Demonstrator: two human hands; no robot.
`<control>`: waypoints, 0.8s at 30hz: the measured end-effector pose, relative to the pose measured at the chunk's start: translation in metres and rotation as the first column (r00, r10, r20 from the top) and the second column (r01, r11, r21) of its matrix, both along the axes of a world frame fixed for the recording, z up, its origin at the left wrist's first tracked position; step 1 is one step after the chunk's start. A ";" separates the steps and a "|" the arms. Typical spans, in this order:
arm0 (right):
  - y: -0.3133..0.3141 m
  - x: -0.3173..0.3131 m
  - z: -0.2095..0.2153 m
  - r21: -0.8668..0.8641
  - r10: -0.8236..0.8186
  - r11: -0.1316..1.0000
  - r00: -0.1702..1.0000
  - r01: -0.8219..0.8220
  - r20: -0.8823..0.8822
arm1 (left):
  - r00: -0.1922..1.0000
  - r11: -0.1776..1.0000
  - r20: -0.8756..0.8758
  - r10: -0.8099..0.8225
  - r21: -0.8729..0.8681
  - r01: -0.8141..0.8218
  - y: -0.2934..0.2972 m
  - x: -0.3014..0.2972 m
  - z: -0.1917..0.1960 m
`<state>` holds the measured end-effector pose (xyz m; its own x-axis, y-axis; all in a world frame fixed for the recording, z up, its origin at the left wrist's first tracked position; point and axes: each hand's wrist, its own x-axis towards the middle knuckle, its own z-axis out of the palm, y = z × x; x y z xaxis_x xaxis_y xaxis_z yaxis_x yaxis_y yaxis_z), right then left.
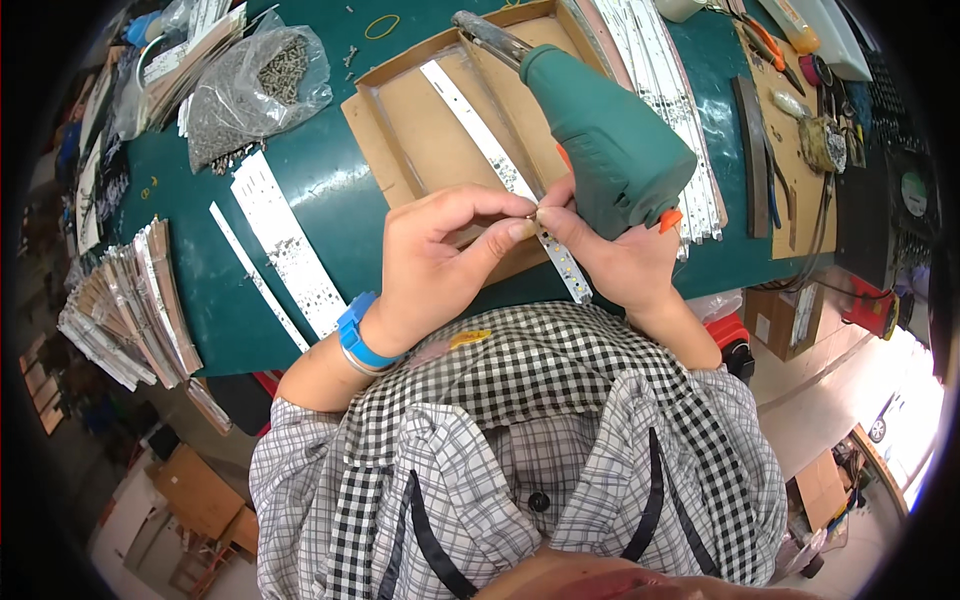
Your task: The recorder is gluing small components and rubber bands onto LED light strips using a glue gun.
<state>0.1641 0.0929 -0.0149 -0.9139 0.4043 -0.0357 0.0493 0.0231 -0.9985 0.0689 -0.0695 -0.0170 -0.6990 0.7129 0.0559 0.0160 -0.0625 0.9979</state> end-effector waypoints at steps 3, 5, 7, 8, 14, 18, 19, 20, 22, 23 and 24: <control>-0.001 -0.002 0.000 -0.015 -0.048 0.999 0.999 0.048 0.015 | 0.945 0.999 -0.325 -0.014 -0.032 0.004 0.001 -0.014 0.001; -0.002 -0.003 -0.002 0.035 -0.049 0.998 0.998 0.048 0.032 | 0.924 0.998 -0.383 -0.018 -0.057 -0.004 0.002 -0.018 0.007; -0.001 -0.003 0.001 -0.056 -0.101 0.993 0.995 0.101 -0.011 | 0.949 0.989 -0.307 -0.066 -0.143 0.023 0.003 -0.021 0.010; 0.001 0.000 0.004 -0.104 -0.126 0.987 0.992 0.122 -0.033 | 0.959 0.982 -0.270 -0.085 -0.186 0.035 0.004 -0.020 0.011; 0.024 0.015 0.013 -0.046 -0.128 0.990 0.987 0.133 0.098 | 0.990 0.923 -0.141 0.001 -0.381 -0.055 0.013 -0.042 -0.015; 0.027 0.025 0.011 -0.110 -0.115 0.986 0.991 0.122 0.068 | 0.963 0.880 -0.262 -0.067 -0.470 -0.067 0.018 -0.043 -0.024; 0.028 0.027 0.010 -0.131 -0.117 0.983 0.991 0.124 0.062 | 0.948 0.873 -0.306 -0.085 -0.482 -0.078 0.019 -0.043 -0.026; 0.029 0.029 0.009 -0.153 -0.119 0.980 0.991 0.126 0.056 | 0.939 0.872 -0.332 -0.089 -0.482 -0.087 0.019 -0.042 -0.027; 0.030 0.033 0.005 -0.176 -0.130 0.975 0.990 0.138 0.053 | 0.917 0.871 -0.386 -0.098 -0.479 -0.108 0.019 -0.042 -0.028; 0.030 0.034 0.004 -0.179 -0.140 0.973 0.988 0.148 0.057 | 0.910 0.869 -0.403 -0.095 -0.480 -0.121 0.019 -0.043 -0.028; 0.030 0.035 0.002 -0.181 -0.149 0.971 0.987 0.158 0.062 | 0.903 0.866 -0.419 -0.092 -0.481 -0.135 0.018 -0.043 -0.028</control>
<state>0.1990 0.1232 -0.0124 -0.8368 0.5221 -0.1646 0.0851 -0.1731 -0.9812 0.0258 -0.0512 -0.0450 -0.7047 0.7094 -0.0068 0.4297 0.4345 0.7915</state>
